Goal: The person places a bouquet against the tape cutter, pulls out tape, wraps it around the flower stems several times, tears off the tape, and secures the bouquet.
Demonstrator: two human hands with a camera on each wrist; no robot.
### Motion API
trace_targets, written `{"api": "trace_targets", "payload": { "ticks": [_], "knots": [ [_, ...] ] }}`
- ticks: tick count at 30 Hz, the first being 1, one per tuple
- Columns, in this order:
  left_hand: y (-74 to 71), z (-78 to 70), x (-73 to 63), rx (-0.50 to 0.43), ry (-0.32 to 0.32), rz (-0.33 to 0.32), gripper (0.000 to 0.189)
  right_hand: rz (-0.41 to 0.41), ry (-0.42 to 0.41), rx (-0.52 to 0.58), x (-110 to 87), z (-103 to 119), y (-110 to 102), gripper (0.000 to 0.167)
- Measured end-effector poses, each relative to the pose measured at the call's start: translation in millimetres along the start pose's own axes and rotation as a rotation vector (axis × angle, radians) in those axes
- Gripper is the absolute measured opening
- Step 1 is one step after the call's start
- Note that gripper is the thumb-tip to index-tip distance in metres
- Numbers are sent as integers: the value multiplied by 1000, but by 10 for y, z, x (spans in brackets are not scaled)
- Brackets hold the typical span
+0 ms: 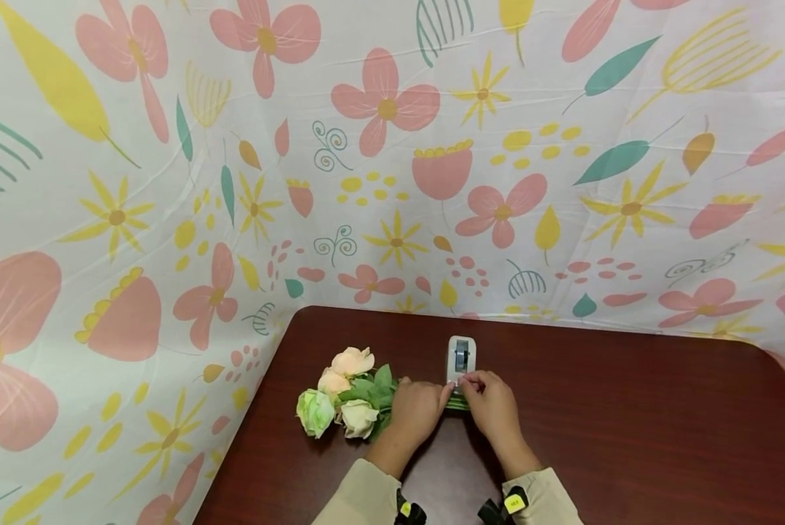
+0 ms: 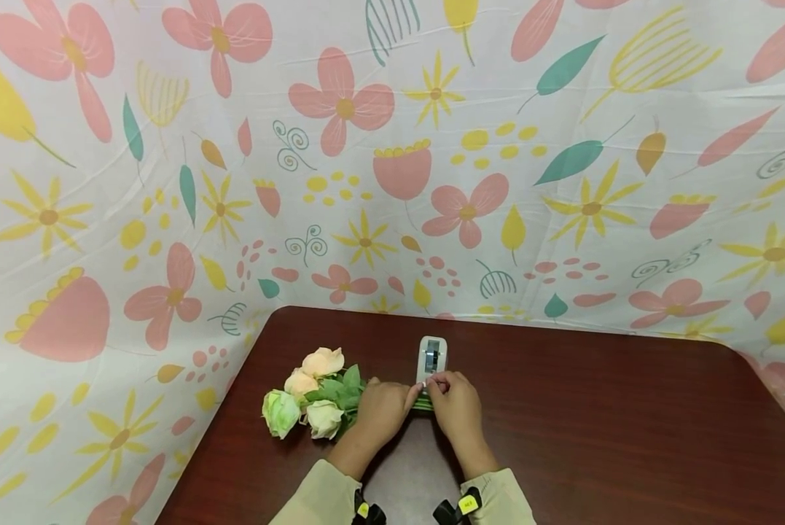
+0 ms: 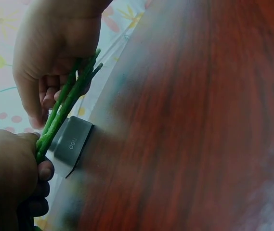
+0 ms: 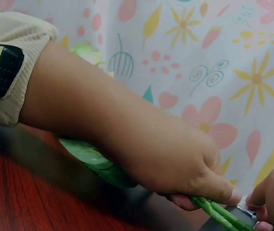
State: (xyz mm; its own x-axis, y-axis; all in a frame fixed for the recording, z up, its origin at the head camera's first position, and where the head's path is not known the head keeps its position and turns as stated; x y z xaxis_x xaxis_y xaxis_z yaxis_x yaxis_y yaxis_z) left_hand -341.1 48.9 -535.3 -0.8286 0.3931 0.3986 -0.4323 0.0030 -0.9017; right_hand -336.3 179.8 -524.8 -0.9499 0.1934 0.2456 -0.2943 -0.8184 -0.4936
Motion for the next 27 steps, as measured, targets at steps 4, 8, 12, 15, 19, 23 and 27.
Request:
{"api": "trace_targets", "payload": {
  "ticks": [4, 8, 12, 15, 19, 23, 27],
  "knots": [
    [4, -7, 6, -1, 3, 7, 58, 33, 20, 5, 12, -14, 2, 11],
    [7, -5, 10, 6, 0, 22, 59, 61, 26, -2, 10, -7, 8, 12],
    [7, -2, 11, 8, -1, 25, 58, 66, 31, 2, -4, 7, -2, 11],
    [-1, 5, 10, 21, -3, 18, 58, 63, 34, -13, -20, 24, -17, 12],
    [-28, 4, 13, 29, -7, -7, 57, 56, 32, -46, -53, 54, -48, 12],
    [-55, 0, 13, 23, -4, -28, 55, 47, 39, -56, -82, 83, -75, 12],
    [-103, 3, -1, 27, 1, -53, 54, 53, 54, -65, -119, 88, -77, 12]
  ]
}}
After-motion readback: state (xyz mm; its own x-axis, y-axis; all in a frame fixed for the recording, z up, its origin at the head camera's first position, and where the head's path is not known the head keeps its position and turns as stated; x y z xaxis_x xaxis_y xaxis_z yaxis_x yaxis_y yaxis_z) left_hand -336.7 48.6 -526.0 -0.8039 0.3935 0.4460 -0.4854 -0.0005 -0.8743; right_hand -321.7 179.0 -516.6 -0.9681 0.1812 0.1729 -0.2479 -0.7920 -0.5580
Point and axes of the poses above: each hand's wrist, its own x-axis towards the middle knuckle, its own y-axis out of the palm, z = x × y, the point moved 10 cm from there along x, towards the middle knuckle, and after that the axes turned 8 degrees about x, right-handed, at the moved point
